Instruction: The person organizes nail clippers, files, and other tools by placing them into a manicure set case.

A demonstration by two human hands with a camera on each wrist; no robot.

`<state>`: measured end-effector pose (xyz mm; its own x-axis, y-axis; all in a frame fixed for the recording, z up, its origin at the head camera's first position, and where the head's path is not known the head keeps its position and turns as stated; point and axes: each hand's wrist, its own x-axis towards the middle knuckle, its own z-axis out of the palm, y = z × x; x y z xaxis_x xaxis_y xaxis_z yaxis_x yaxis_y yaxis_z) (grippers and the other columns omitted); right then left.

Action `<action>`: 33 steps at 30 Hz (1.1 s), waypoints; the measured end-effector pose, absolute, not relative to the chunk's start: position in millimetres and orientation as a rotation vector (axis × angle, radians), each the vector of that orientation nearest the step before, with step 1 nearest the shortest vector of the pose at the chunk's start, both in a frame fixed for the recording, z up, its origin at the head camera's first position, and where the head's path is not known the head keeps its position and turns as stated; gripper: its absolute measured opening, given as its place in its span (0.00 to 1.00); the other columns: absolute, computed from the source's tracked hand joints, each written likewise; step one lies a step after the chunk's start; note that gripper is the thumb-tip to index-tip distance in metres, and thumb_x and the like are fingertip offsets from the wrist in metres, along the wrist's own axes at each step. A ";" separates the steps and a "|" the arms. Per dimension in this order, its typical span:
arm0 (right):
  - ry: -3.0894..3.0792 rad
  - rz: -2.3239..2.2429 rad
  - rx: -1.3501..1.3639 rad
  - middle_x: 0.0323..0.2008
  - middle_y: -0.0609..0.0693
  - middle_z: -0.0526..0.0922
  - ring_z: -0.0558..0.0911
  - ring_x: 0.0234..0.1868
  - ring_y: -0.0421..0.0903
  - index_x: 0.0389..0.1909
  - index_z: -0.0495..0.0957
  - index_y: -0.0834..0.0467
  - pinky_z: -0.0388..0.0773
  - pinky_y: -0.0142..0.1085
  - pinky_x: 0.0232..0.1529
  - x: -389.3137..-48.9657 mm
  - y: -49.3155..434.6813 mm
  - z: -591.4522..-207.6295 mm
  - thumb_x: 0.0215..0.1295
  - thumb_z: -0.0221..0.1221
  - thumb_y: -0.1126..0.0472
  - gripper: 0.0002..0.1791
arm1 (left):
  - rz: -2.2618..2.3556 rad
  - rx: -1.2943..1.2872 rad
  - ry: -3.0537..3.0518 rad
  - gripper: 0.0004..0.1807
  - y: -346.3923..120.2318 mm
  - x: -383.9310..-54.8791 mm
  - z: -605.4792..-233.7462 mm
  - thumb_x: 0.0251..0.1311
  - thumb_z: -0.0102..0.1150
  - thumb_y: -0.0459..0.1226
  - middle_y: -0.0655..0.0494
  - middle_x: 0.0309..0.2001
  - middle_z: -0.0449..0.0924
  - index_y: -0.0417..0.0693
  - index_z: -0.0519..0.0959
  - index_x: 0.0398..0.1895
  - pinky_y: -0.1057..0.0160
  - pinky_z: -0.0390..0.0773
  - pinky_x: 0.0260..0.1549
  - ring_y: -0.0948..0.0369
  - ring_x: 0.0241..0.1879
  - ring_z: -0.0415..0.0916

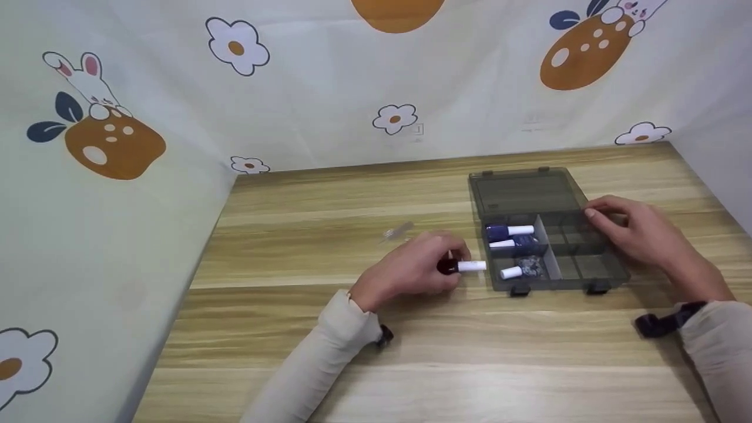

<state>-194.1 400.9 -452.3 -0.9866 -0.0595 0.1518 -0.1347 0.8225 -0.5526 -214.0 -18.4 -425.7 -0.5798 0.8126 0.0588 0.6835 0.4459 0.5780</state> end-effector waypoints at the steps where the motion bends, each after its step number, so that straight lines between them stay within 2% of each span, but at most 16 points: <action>1: -2.874 0.889 0.156 0.58 0.70 0.87 0.82 0.60 0.78 0.60 0.85 0.59 0.72 0.75 0.60 -194.2 400.9 -452.5 0.83 0.57 0.46 0.22 | 0.854 1.290 2.474 0.12 -17.8 -213.8 -425.4 0.62 0.69 0.33 0.59 0.42 0.83 0.49 0.85 0.49 0.74 0.77 0.35 0.60 0.40 0.81; 13: -2.861 0.871 0.167 0.57 0.66 0.89 0.85 0.58 0.75 0.59 0.86 0.59 0.77 0.64 0.59 -195.3 401.7 -454.3 0.83 0.57 0.47 0.21 | 0.890 1.381 2.573 0.13 -1.0 -208.5 -428.7 0.67 0.68 0.36 0.58 0.45 0.83 0.49 0.84 0.53 0.78 0.78 0.35 0.62 0.41 0.81; 21: -2.875 0.882 0.157 0.59 0.69 0.87 0.82 0.61 0.78 0.60 0.85 0.61 0.73 0.74 0.61 -195.6 401.8 -453.7 0.84 0.56 0.48 0.22 | 0.892 1.463 2.642 0.14 17.6 -205.5 -427.7 0.71 0.67 0.40 0.57 0.52 0.86 0.50 0.86 0.56 0.77 0.79 0.50 0.67 0.50 0.79; 27: -2.888 0.898 0.150 0.61 0.71 0.85 0.80 0.61 0.80 0.61 0.84 0.62 0.72 0.76 0.61 -196.2 401.7 -453.6 0.84 0.56 0.48 0.23 | 0.900 1.497 2.602 0.14 34.6 -206.0 -425.9 0.74 0.67 0.42 0.57 0.51 0.85 0.49 0.87 0.57 0.79 0.77 0.44 0.68 0.46 0.77; 33: -2.889 0.915 0.133 0.61 0.70 0.85 0.81 0.62 0.79 0.62 0.84 0.61 0.73 0.75 0.62 -195.7 401.9 -452.7 0.84 0.56 0.47 0.24 | 0.848 1.549 2.589 0.14 52.7 -206.3 -426.5 0.75 0.66 0.42 0.59 0.50 0.85 0.50 0.88 0.57 0.77 0.75 0.45 0.66 0.46 0.77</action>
